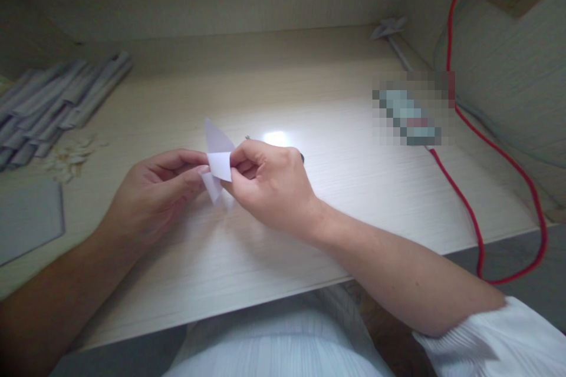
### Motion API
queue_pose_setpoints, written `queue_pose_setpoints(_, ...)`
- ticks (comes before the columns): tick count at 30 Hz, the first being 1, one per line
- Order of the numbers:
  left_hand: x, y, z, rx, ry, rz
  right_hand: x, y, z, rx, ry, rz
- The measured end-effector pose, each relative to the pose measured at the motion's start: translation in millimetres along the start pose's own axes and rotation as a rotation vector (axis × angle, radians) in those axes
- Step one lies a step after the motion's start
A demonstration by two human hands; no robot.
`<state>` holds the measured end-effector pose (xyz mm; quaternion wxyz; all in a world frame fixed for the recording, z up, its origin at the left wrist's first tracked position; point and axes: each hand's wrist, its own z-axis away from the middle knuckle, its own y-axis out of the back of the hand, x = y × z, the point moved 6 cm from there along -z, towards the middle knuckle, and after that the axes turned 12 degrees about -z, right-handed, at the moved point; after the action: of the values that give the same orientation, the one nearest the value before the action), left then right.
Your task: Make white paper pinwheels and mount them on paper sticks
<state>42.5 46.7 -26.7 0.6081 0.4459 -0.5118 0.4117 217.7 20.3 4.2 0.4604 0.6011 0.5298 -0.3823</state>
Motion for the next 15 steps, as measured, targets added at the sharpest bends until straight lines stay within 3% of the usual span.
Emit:
queue_pose_setpoints(5,-1.3,2.4,-0.1,0.01,-0.025,0.058,3.2,-2.1,-0.4,-0.03,-0.004,-0.137)
queue_pose_setpoints(11,1.1,5.2,-0.2,0.039,-0.072,0.094,1.5,-1.2,0.5,-0.034,0.025,-0.138)
queue_pose_setpoints(15,3.8,7.9,1.9,0.082,-0.136,0.052,6.3,-3.2,-2.9,-0.058,-0.079,-0.259)
